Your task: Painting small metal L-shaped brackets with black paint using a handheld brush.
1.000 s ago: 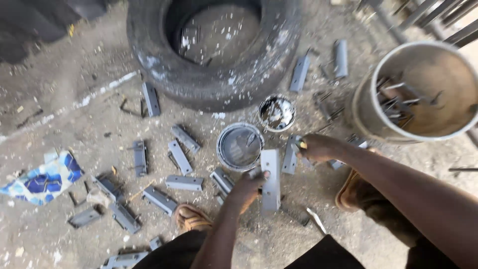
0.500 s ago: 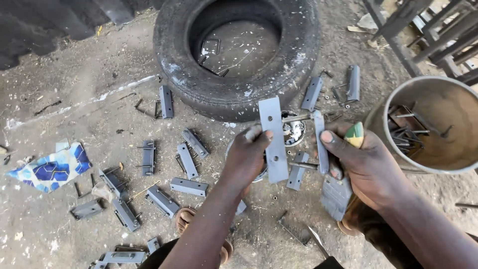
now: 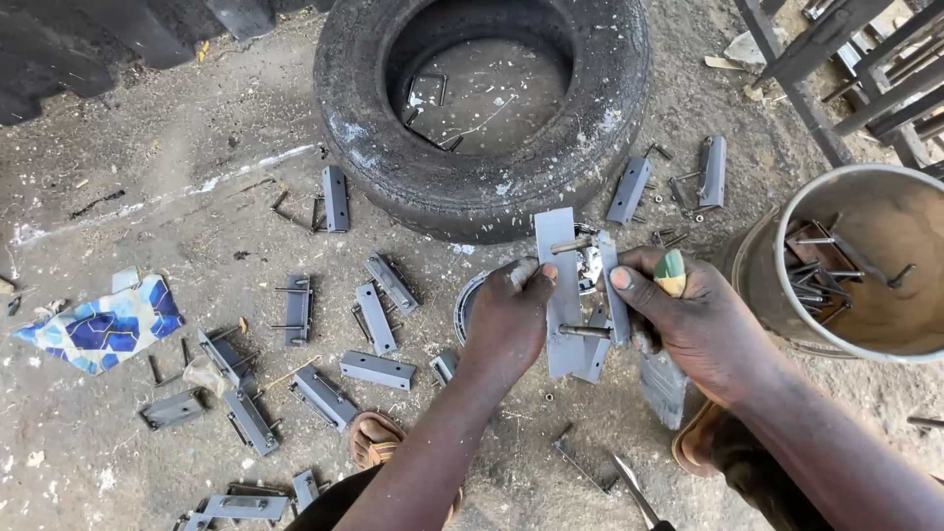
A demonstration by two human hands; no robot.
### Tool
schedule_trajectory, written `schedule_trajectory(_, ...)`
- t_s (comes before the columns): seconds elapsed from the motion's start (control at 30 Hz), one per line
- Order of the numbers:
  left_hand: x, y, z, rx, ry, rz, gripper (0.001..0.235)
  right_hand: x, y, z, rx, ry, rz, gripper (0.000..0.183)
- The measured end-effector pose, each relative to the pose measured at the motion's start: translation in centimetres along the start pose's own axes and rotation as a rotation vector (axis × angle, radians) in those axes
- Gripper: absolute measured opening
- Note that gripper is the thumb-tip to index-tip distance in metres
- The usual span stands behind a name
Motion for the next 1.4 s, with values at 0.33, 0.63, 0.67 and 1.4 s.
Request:
schedule_trajectory(0.33,-2.4,3.1,-1.3,0.007,-0.079,-0.112,0.036,1.4,2.0,-1.2,-0.106,0.403,-0.127,0.020)
schedule_trajectory(0.63,-3.2,3.0,-0.7,0.067,0.273,-0.113,0.050,0.9,0.2,-0.9,-0.116,0.475,-0.180,0.037)
schedule_trajectory(0.67,-3.0,2.7,-0.8,0.078,0.277,-0.092,0.050,0.1,-0.3,-0.5,-0.114,0.474,-0.204,0.037)
schedule_trajectory(1.4,0.4,-0.1,6.4,-0.161,0.843,0.056,0.044,-50.3,-2.7,-6.7,0.568,1.621,-0.767,0.035)
Point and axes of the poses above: each hand's wrist, its own y-axis away from the middle knuckle, its own z-axis out of the back of the hand, x = y × z, the point moved 8 cm from there along -y, towards the middle knuckle, and after that the axes turned 5 degrees about -z, right-handed, at the moved point
